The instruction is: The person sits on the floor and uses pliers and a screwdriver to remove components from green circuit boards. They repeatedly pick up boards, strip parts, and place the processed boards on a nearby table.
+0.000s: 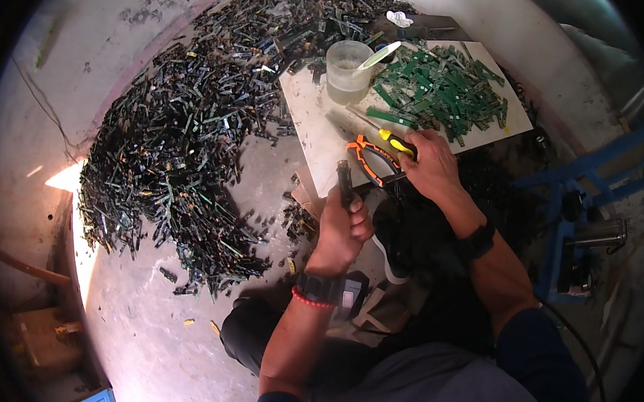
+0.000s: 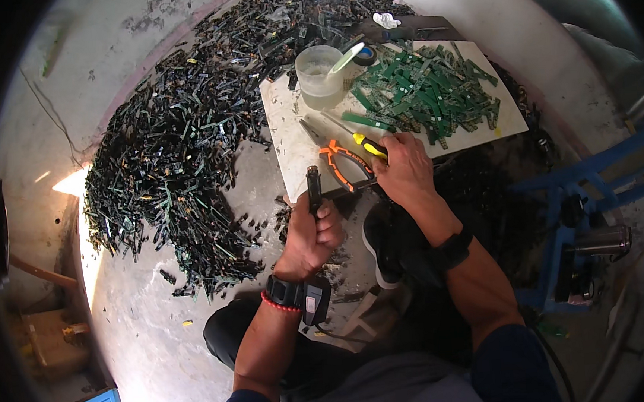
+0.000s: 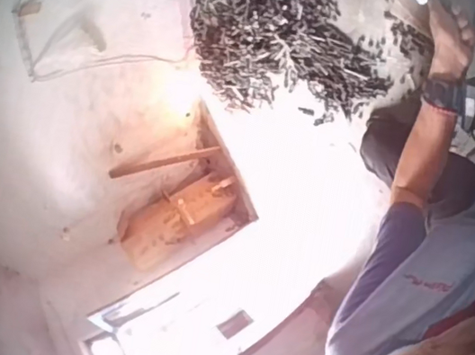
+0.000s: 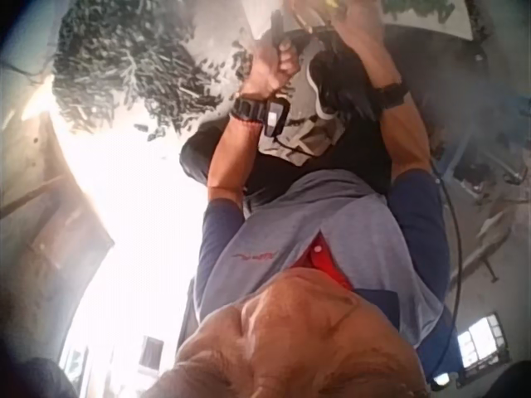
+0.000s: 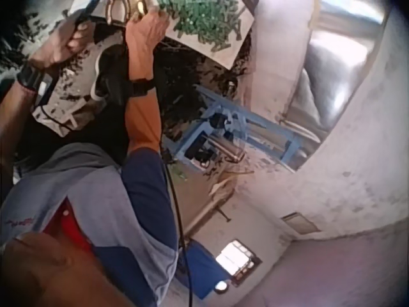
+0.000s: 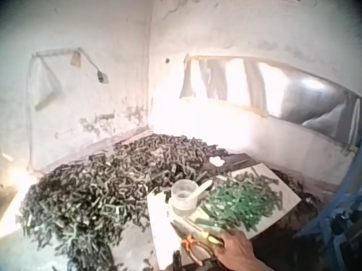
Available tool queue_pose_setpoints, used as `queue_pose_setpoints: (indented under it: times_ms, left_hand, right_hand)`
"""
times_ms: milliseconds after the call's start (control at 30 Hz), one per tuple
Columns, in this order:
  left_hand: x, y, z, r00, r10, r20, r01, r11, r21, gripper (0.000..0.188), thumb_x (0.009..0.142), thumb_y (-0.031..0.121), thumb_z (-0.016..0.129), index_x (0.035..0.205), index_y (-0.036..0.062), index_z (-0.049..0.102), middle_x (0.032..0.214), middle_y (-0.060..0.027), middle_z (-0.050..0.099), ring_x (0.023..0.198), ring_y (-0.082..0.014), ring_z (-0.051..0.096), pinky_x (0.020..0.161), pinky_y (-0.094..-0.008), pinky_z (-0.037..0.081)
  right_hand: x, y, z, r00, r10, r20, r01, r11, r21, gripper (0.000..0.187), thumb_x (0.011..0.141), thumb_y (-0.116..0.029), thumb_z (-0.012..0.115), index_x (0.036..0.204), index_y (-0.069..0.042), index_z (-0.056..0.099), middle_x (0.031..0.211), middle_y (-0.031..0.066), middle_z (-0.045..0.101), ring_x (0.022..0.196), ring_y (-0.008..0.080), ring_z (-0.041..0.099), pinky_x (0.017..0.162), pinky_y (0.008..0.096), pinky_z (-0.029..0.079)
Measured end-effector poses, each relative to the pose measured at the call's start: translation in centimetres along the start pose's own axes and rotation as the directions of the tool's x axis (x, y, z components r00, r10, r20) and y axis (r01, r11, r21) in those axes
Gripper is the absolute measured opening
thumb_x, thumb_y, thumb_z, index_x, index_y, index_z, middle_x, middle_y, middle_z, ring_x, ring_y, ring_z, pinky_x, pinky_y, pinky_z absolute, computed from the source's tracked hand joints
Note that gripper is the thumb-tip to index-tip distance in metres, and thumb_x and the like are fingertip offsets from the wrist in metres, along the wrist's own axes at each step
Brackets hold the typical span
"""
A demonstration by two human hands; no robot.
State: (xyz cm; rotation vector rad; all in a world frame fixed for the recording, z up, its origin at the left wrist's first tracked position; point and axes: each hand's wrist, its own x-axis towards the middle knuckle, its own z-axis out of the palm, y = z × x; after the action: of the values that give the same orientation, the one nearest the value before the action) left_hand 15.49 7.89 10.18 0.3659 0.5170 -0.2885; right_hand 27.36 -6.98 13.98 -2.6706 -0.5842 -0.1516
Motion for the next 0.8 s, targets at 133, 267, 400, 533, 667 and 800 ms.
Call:
queue_pose_setpoints:
  times_ms: [133, 267, 400, 533, 667, 800]
  left_hand:
    - [0.5, 0.5, 0.2, 1.0, -0.003, 0.009, 0.003, 1.0, -0.003, 0.054, 0.095, 0.055, 0.022, 0.063, 0.0139, 0.037, 0.052, 0.0054, 0.023, 0.041, -0.0089, 0.017, 0.038, -0.0237, 0.016]
    - [0.7, 0.6, -0.4, 0.999, -0.002, 0.042, 0.002, 1.0, 0.002, 0.054, 0.096, 0.054, 0.021, 0.064, 0.0135, 0.037, 0.052, 0.0052, 0.024, 0.041, -0.0089, 0.017, 0.039, -0.0239, 0.017]
    - [0.5, 0.2, -0.6, 0.996, -0.002, 0.092, -0.001, 1.0, 0.025, 0.053, 0.096, 0.053, 0.021, 0.065, 0.0138, 0.037, 0.053, 0.0052, 0.024, 0.041, -0.0084, 0.017, 0.038, -0.0232, 0.015]
    - [0.0, 0.0, -1.0, 0.996, 0.0, 0.088, -0.002, 1.0, 0.026, 0.053, 0.095, 0.056, 0.023, 0.066, 0.0143, 0.036, 0.053, 0.0061, 0.023, 0.041, -0.0074, 0.016, 0.037, -0.0222, 0.013]
    - [-0.4, -0.5, -0.7, 1.0, 0.017, 0.021, -0.018, 0.999, 0.039, 0.053, 0.094, 0.059, 0.024, 0.066, 0.0145, 0.035, 0.053, 0.0069, 0.022, 0.041, -0.0066, 0.015, 0.037, -0.0213, 0.013]
    - [-0.5, -0.3, 0.0, 0.999, -0.026, -0.044, 0.027, 1.0, 0.008, 0.053, 0.094, 0.059, 0.025, 0.067, 0.0147, 0.035, 0.053, 0.0072, 0.021, 0.041, -0.0064, 0.014, 0.037, -0.021, 0.013]
  right_hand:
    - [0.7, 0.2, -0.6, 0.996, 0.09, 0.009, -0.09, 0.978, 0.187, 0.024, 0.083, -0.021, 0.063, 0.1, -0.004, 0.06, 0.091, 0.0134, 0.06, 0.083, 0.0316, 0.057, 0.075, 0.0373, 0.047]
    - [0.1, -0.3, -1.6, 0.985, 0.107, -0.134, 0.001, 0.776, 0.631, 0.02, 0.085, -0.017, 0.066, 0.096, -0.001, 0.059, 0.079, 0.0045, 0.058, 0.065, 0.0111, 0.049, 0.06, 0.0231, 0.042]
    - [-0.8, -1.8, -3.9, 0.955, 0.188, -0.228, 0.086, 0.561, 0.823, 0.013, 0.083, -0.006, 0.066, 0.092, 0.0, 0.059, 0.08, -0.0024, 0.054, 0.069, 0.0032, 0.044, 0.061, 0.0177, 0.038]
    - [-0.5, -3.7, -6.1, 0.951, 0.081, -0.298, 0.192, 0.602, 0.775, 0.01, 0.081, -0.006, 0.067, 0.084, 0.0, 0.059, 0.072, -0.0027, 0.054, 0.065, 0.0017, 0.043, 0.058, 0.0163, 0.038]
    - [0.6, -6.2, -8.3, 0.918, -0.051, -0.394, 0.314, 0.701, 0.641, 0.014, 0.078, -0.005, 0.069, 0.076, 0.0, 0.056, 0.064, -0.003, 0.053, 0.058, 0.0002, 0.042, 0.05, 0.0171, 0.037]
    - [0.9, -7.0, -7.4, 0.897, -0.062, -0.438, 0.358, 0.684, 0.636, 0.017, 0.076, 0.0, 0.068, 0.069, -0.002, 0.053, 0.054, -0.003, 0.049, 0.053, -0.0002, 0.041, 0.045, 0.018, 0.035]
